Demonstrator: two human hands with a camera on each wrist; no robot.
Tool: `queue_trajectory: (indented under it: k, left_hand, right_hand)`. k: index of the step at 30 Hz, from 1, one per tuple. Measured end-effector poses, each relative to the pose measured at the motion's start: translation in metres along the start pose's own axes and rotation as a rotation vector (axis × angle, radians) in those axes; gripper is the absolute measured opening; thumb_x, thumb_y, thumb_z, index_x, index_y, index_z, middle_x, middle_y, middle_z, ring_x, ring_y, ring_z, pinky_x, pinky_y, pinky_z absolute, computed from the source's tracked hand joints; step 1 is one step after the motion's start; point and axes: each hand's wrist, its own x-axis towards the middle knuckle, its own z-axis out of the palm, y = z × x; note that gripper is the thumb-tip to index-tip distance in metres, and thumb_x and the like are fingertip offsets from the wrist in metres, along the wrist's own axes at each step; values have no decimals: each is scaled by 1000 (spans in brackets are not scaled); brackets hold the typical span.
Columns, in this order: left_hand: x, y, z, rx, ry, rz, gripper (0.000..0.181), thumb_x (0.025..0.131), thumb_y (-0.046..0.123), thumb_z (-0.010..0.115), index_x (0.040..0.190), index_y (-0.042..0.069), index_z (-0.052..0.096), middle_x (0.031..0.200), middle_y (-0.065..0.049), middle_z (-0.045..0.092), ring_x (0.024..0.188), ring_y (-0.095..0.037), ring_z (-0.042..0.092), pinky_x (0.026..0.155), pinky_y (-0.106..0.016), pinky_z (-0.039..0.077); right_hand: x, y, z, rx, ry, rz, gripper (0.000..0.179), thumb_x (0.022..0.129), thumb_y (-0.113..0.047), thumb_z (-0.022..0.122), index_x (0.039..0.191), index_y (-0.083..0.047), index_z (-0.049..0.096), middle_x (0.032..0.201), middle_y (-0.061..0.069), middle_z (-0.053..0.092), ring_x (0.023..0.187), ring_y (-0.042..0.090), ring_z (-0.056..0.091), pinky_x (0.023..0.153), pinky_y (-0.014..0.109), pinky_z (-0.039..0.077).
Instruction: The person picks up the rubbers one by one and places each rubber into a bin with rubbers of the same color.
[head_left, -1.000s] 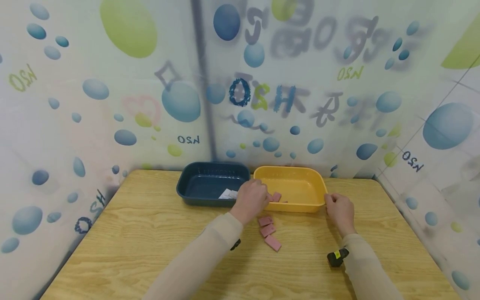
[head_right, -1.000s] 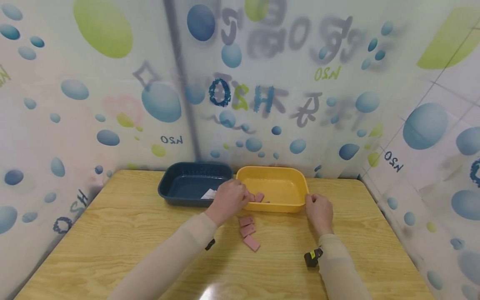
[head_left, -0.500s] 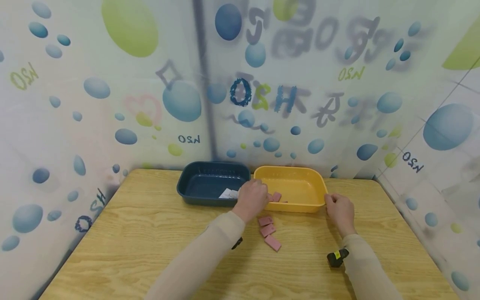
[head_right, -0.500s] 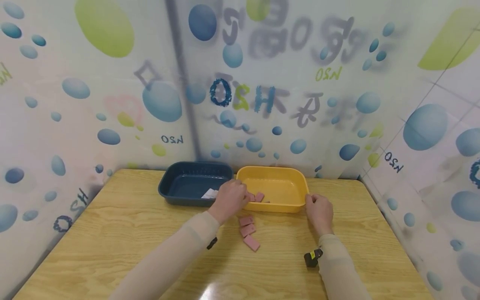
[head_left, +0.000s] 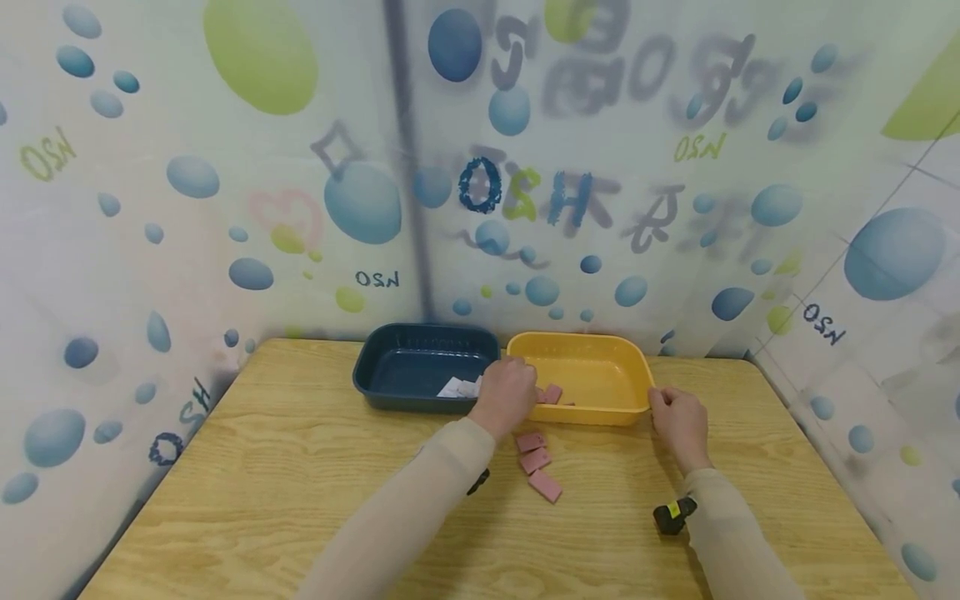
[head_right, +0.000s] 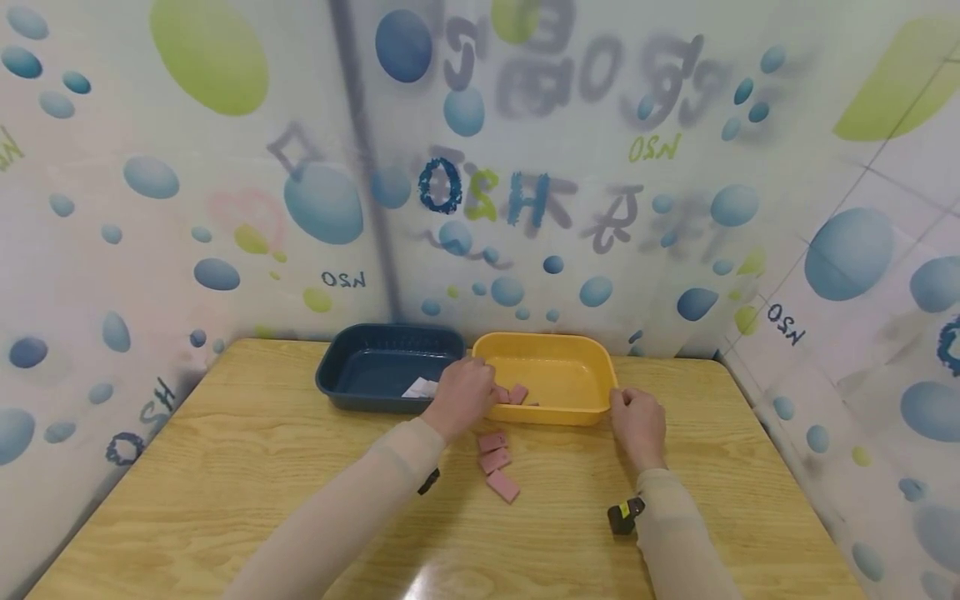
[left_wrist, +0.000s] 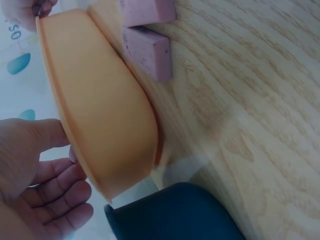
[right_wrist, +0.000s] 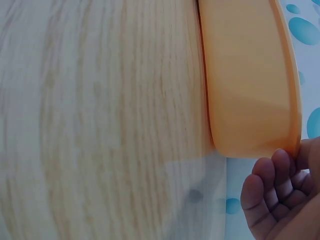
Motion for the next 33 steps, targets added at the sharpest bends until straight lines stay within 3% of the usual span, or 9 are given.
queue_trajectory:
  k: [15,23,27,33]
  left_hand:
    - [1,-4,12,75,49,13,18,94,28,76,88,11,81,77,-2,67,74,-16,61,68,-28,55]
    - [0,-4,14,80,92,23,21,93,31,78,87,11,82,76,-3,67,72,-17,62,68,-28,55]
    - [-2,-5,14,92,101,26,15,94,24,77,88,11,81,78,-2,68,73,-16,63,69,-28,55]
    - [-5,-7,13,-29,121,1,17,91,25,80,86,8,80,77,-3,67,72,-17,60,69,-28,54]
  right_hand:
    - [0,-1,0,-7,5,-16,40,107,-27,48,86,2,66,67,6,59,67,22,53,60,31,41]
    - [-1,-1,-1,-1,-2,-16,40,107,-27,48,89,3,67,68,6,60,67,22,54,59,31,42]
    - [-1,-1,0,1,0,-15,40,107,-28,48,89,3,67,68,6,59,67,22,53,58,30,42]
    - [-1,0,1,3,2,-8,42,108,-29,47,86,2,65,67,6,58,65,21,52,56,29,41]
